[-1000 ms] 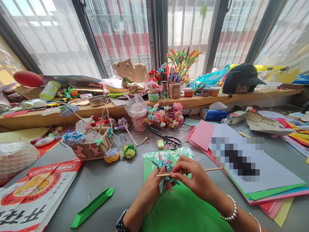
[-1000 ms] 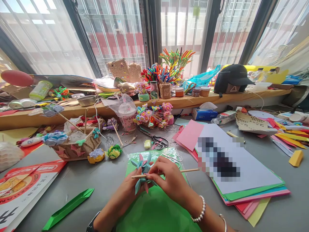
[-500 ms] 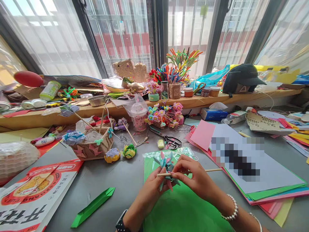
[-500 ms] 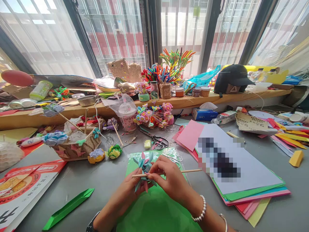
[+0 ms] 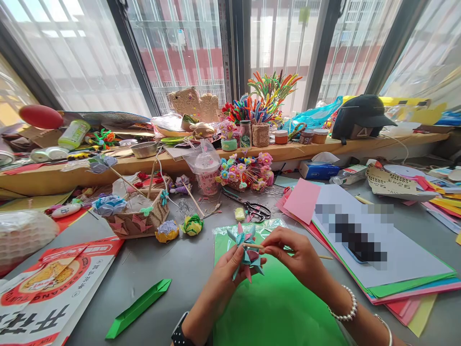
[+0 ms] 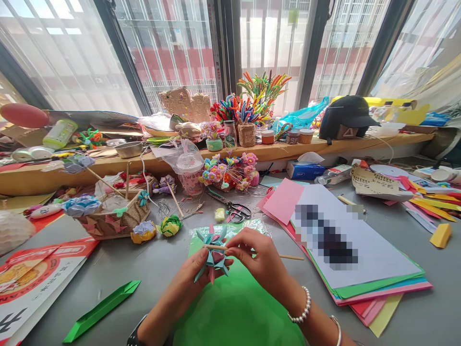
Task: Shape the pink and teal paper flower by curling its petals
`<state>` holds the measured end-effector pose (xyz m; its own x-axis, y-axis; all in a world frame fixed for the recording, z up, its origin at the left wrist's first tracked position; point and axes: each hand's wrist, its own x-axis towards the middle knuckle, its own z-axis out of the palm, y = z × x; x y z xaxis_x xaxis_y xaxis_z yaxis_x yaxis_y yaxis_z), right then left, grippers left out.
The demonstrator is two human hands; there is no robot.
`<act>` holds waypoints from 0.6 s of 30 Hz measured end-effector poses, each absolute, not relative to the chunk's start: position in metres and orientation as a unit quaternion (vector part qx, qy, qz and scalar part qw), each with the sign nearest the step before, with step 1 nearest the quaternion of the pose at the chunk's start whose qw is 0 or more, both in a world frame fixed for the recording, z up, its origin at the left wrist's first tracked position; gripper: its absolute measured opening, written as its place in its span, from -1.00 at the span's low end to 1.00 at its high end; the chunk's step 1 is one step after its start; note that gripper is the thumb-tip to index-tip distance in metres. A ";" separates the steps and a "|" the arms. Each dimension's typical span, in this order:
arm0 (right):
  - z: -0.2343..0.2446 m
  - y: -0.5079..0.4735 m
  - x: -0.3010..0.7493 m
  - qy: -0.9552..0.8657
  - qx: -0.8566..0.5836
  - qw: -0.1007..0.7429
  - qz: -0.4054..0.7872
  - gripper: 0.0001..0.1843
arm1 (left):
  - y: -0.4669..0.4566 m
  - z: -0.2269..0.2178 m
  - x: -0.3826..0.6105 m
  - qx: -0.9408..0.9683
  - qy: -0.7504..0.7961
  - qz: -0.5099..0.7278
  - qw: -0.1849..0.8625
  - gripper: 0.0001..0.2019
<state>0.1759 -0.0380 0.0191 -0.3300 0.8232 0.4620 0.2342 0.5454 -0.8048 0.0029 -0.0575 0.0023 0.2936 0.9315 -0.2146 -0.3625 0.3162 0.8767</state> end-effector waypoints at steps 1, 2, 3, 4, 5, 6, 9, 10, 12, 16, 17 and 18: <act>0.019 -0.038 0.176 -0.755 -0.350 0.454 0.319 -0.92 | -0.058 0.002 0.003 0.372 0.381 0.454 0.715 -0.65; 0.019 -0.039 0.175 -0.758 -0.348 0.450 0.319 -0.92 | -0.058 0.002 0.003 0.374 0.377 0.454 0.716 -0.66; 0.019 -0.039 0.175 -0.760 -0.346 0.445 0.323 -0.92 | -0.058 0.002 0.003 0.374 0.374 0.455 0.717 -0.67; 0.019 -0.039 0.174 -0.761 -0.344 0.441 0.329 -0.92 | -0.059 0.001 0.003 0.373 0.373 0.457 0.716 -0.68; 0.018 -0.039 0.174 -0.762 -0.342 0.436 0.336 -0.92 | -0.059 0.001 0.003 0.371 0.372 0.459 0.716 -0.69; 0.018 -0.040 0.174 -0.762 -0.341 0.432 0.341 -0.93 | -0.059 0.000 0.004 0.370 0.371 0.462 0.715 -0.69; 0.017 -0.039 0.174 -0.758 -0.354 0.427 0.343 -0.93 | -0.059 -0.002 0.003 0.364 0.368 0.470 0.715 -0.68; 0.017 -0.039 0.175 -0.758 -0.359 0.427 0.339 -0.93 | -0.059 -0.002 0.003 0.362 0.368 0.469 0.717 -0.67; 0.017 -0.039 0.175 -0.764 -0.359 0.419 0.334 -0.92 | -0.058 -0.004 0.003 0.361 0.372 0.464 0.718 -0.66; 0.019 -0.038 0.177 -0.777 -0.354 0.399 0.335 -0.89 | -0.057 -0.004 0.003 0.362 0.377 0.460 0.718 -0.66; 0.020 -0.038 0.177 -0.777 -0.355 0.396 0.336 -0.89 | -0.057 -0.003 0.004 0.363 0.376 0.460 0.718 -0.67; 0.020 -0.038 0.177 -0.778 -0.356 0.392 0.339 -0.88 | -0.057 -0.003 0.004 0.363 0.375 0.460 0.718 -0.67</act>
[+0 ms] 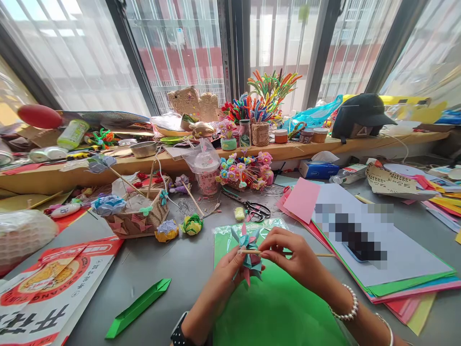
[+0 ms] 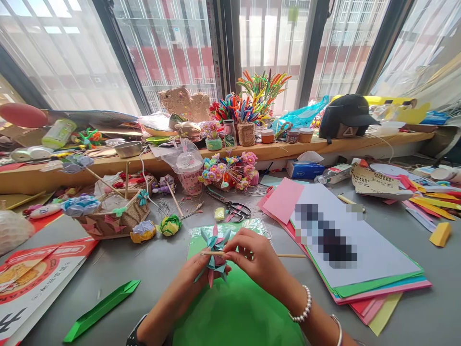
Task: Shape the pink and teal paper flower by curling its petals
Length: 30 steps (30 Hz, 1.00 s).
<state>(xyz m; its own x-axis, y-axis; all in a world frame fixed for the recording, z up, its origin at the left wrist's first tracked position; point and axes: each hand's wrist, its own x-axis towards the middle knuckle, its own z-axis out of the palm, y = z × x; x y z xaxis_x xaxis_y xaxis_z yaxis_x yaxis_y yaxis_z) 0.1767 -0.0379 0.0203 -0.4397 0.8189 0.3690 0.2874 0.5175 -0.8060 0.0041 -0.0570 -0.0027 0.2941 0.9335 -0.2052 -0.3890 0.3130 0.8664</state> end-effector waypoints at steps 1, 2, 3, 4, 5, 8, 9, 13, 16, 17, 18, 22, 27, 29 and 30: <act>0.021 -0.038 0.177 -0.778 -0.357 0.388 0.343 -0.87 | -0.057 -0.002 0.005 0.363 0.376 0.461 0.718 -0.67; 0.021 -0.038 0.177 -0.777 -0.358 0.384 0.347 -0.86 | -0.058 -0.002 0.005 0.364 0.377 0.460 0.716 -0.67; 0.022 -0.038 0.177 -0.776 -0.360 0.379 0.352 -0.85 | -0.059 -0.001 0.005 0.367 0.380 0.459 0.714 -0.67; 0.022 -0.038 0.177 -0.775 -0.362 0.373 0.358 -0.84 | -0.059 -0.001 0.005 0.372 0.381 0.457 0.712 -0.66; 0.022 -0.037 0.177 -0.774 -0.366 0.366 0.364 -0.83 | -0.059 0.000 0.005 0.377 0.382 0.454 0.711 -0.67; 0.022 -0.037 0.177 -0.770 -0.378 0.348 0.379 -0.81 | -0.059 -0.001 0.005 0.386 0.383 0.445 0.711 -0.66; 0.022 -0.037 0.178 -0.768 -0.382 0.344 0.381 -0.81 | -0.059 -0.001 0.004 0.387 0.383 0.444 0.711 -0.64; 0.022 -0.037 0.178 -0.769 -0.384 0.346 0.377 -0.79 | -0.057 -0.001 0.003 0.390 0.385 0.446 0.708 -0.59; 0.022 -0.036 0.178 -0.782 -0.373 0.346 0.359 -0.79 | -0.057 -0.001 0.003 0.392 0.383 0.446 0.708 -0.59; 0.021 -0.035 0.178 -0.787 -0.370 0.344 0.353 -0.79 | -0.057 -0.001 0.003 0.392 0.382 0.446 0.708 -0.59; 0.021 -0.035 0.178 -0.790 -0.368 0.344 0.349 -0.78 | -0.057 -0.002 0.003 0.394 0.382 0.445 0.707 -0.59; 0.019 -0.036 0.177 -0.787 -0.373 0.354 0.339 -0.77 | -0.057 -0.003 0.002 0.411 0.391 0.433 0.701 -0.62; 0.018 -0.038 0.175 -0.782 -0.371 0.381 0.323 -0.79 | -0.057 -0.003 0.002 0.414 0.402 0.429 0.695 -0.63; 0.016 -0.039 0.174 -0.788 -0.365 0.399 0.295 -0.81 | -0.058 -0.001 0.003 0.413 0.399 0.429 0.697 -0.64; 0.015 -0.039 0.173 -0.792 -0.360 0.409 0.276 -0.81 | -0.058 -0.001 0.003 0.411 0.397 0.429 0.700 -0.64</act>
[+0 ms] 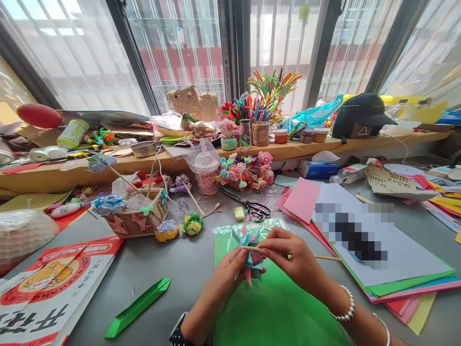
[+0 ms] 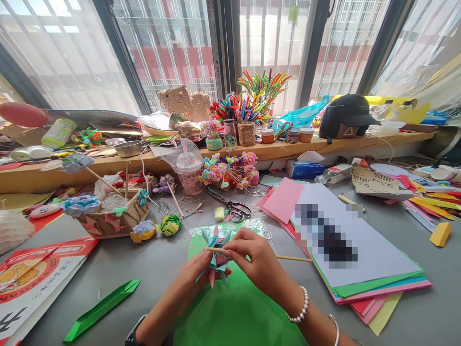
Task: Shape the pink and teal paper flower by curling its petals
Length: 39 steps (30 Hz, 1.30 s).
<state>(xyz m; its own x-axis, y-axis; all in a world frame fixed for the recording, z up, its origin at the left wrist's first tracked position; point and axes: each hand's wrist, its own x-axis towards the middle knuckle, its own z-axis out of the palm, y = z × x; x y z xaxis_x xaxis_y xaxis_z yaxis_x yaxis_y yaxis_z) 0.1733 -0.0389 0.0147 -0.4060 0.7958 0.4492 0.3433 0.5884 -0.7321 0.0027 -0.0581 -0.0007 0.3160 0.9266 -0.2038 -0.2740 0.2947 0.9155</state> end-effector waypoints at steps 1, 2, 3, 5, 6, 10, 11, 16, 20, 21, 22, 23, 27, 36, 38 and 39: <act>0.013 -0.039 0.173 -0.796 -0.354 0.420 0.255 -0.81 | -0.058 0.000 0.003 0.407 0.396 0.429 0.703 -0.64; 0.011 -0.039 0.172 -0.801 -0.348 0.430 0.231 -0.81 | -0.059 0.000 0.003 0.404 0.395 0.428 0.706 -0.64; 0.009 -0.040 0.172 -0.805 -0.342 0.439 0.206 -0.80 | -0.059 0.001 0.003 0.401 0.394 0.427 0.708 -0.64; 0.005 -0.040 0.171 -0.811 -0.334 0.454 0.158 -0.78 | -0.059 0.002 0.002 0.395 0.390 0.426 0.714 -0.64; 0.004 -0.041 0.171 -0.812 -0.332 0.460 0.138 -0.78 | -0.059 0.002 0.002 0.393 0.385 0.425 0.719 -0.64; 0.001 -0.043 0.170 -0.817 -0.321 0.473 0.076 -0.75 | -0.061 0.004 0.003 0.374 0.358 0.424 0.743 -0.66; 0.001 -0.043 0.169 -0.819 -0.318 0.473 0.064 -0.74 | -0.061 0.003 0.004 0.366 0.354 0.426 0.748 -0.67; 0.003 -0.043 0.170 -0.821 -0.317 0.473 0.045 -0.71 | -0.061 0.001 0.005 0.341 0.340 0.445 0.755 -0.57; 0.004 -0.044 0.168 -0.809 -0.326 0.483 0.073 -0.74 | -0.062 0.003 0.004 0.310 0.355 0.461 0.752 -0.38; 0.004 -0.044 0.168 -0.808 -0.328 0.484 0.080 -0.76 | -0.063 0.004 0.004 0.305 0.361 0.461 0.751 -0.36; 0.004 -0.045 0.167 -0.807 -0.330 0.482 0.085 -0.77 | -0.063 0.005 0.004 0.303 0.366 0.459 0.750 -0.34; 0.003 -0.045 0.167 -0.808 -0.332 0.478 0.089 -0.78 | -0.064 0.005 0.004 0.303 0.371 0.457 0.750 -0.33; 0.003 -0.045 0.166 -0.808 -0.337 0.472 0.100 -0.79 | -0.062 0.001 0.004 0.306 0.420 0.482 0.705 -0.41; 0.001 -0.043 0.163 -0.829 -0.340 0.435 0.094 -0.77 | -0.059 0.004 -0.009 0.683 0.491 0.507 0.188 -0.93; 0.000 -0.043 0.163 -0.828 -0.339 0.435 0.104 -0.78 | -0.060 0.003 -0.010 0.718 0.477 0.478 0.168 -0.92; 0.001 -0.043 0.163 -0.826 -0.340 0.436 0.112 -0.78 | -0.059 0.002 -0.010 0.724 0.477 0.473 0.159 -0.91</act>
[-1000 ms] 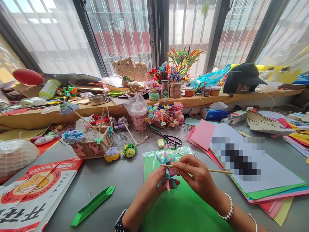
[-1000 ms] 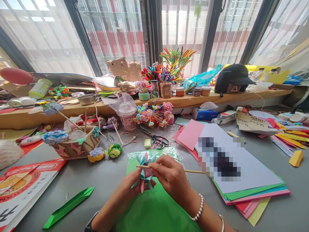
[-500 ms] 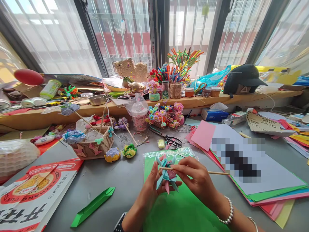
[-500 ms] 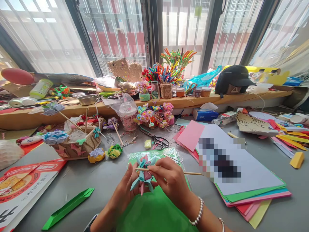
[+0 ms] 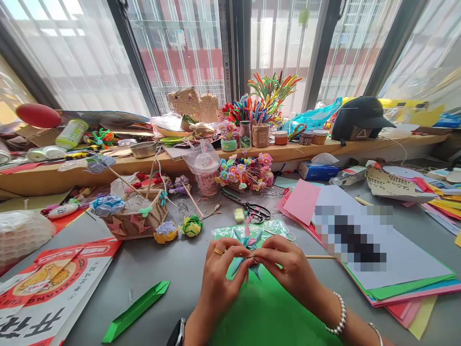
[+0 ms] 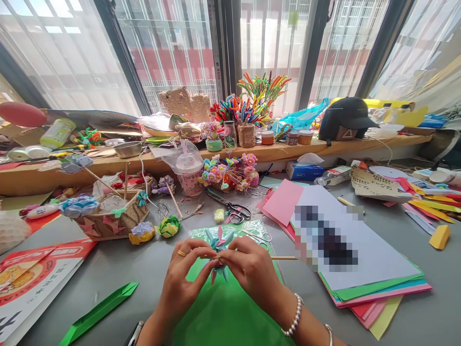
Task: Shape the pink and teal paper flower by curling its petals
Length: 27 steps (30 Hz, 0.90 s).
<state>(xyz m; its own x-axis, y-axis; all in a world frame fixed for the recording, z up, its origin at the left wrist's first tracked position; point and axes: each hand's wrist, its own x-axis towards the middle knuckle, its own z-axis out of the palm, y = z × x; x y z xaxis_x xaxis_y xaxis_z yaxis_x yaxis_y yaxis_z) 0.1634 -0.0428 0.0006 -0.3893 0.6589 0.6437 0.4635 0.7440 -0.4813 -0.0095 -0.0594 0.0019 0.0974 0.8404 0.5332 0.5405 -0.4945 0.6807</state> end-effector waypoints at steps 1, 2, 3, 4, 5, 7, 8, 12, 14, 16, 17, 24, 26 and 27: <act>0.001 -0.043 0.164 -0.824 -0.341 0.436 0.119 -0.79 | -0.059 0.001 -0.009 0.727 0.480 0.468 0.147 -0.90; 0.001 -0.042 0.164 -0.824 -0.342 0.435 0.124 -0.79 | -0.058 0.000 -0.009 0.732 0.483 0.461 0.133 -0.89; 0.001 -0.042 0.164 -0.824 -0.342 0.434 0.124 -0.78 | -0.058 0.000 -0.009 0.738 0.487 0.452 0.119 -0.88; 0.001 -0.042 0.164 -0.826 -0.342 0.431 0.119 -0.78 | -0.057 0.000 -0.010 0.743 0.491 0.441 0.107 -0.88; 0.001 -0.042 0.164 -0.829 -0.342 0.429 0.110 -0.78 | -0.057 0.000 -0.010 0.750 0.494 0.428 0.098 -0.89; 0.000 -0.041 0.164 -0.836 -0.338 0.424 0.089 -0.77 | -0.056 0.001 -0.012 0.766 0.494 0.401 0.089 -0.89; -0.001 -0.042 0.164 -0.839 -0.337 0.420 0.080 -0.76 | -0.056 0.002 -0.013 0.774 0.492 0.388 0.085 -0.89; -0.002 -0.042 0.163 -0.848 -0.334 0.407 0.063 -0.78 | -0.056 0.004 -0.015 0.800 0.478 0.357 0.056 -0.89; -0.003 -0.042 0.163 -0.846 -0.330 0.413 0.064 -0.78 | -0.056 0.003 -0.016 0.807 0.466 0.360 0.042 -0.89; -0.003 -0.042 0.163 -0.843 -0.325 0.423 0.069 -0.77 | -0.057 0.002 -0.015 0.811 0.449 0.374 0.026 -0.88; -0.003 -0.041 0.163 -0.842 -0.322 0.426 0.075 -0.77 | -0.057 0.002 -0.015 0.813 0.440 0.382 0.016 -0.87; -0.001 -0.040 0.165 -0.846 -0.327 0.396 0.142 -0.83 | -0.059 0.003 -0.014 0.818 0.413 0.398 -0.040 -0.86; 0.000 -0.040 0.165 -0.847 -0.329 0.387 0.161 -0.83 | -0.059 0.002 -0.014 0.816 0.413 0.401 -0.046 -0.86; 0.001 -0.040 0.165 -0.846 -0.329 0.386 0.166 -0.83 | -0.059 0.002 -0.014 0.815 0.416 0.401 -0.045 -0.86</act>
<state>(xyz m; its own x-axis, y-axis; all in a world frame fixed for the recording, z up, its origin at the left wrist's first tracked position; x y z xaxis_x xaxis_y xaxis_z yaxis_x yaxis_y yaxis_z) 0.1653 -0.0396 0.0007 -0.4860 0.6837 0.5444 0.4280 0.7293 -0.5339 -0.0140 -0.0588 0.0022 0.3322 0.6423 0.6907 0.7140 -0.6498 0.2607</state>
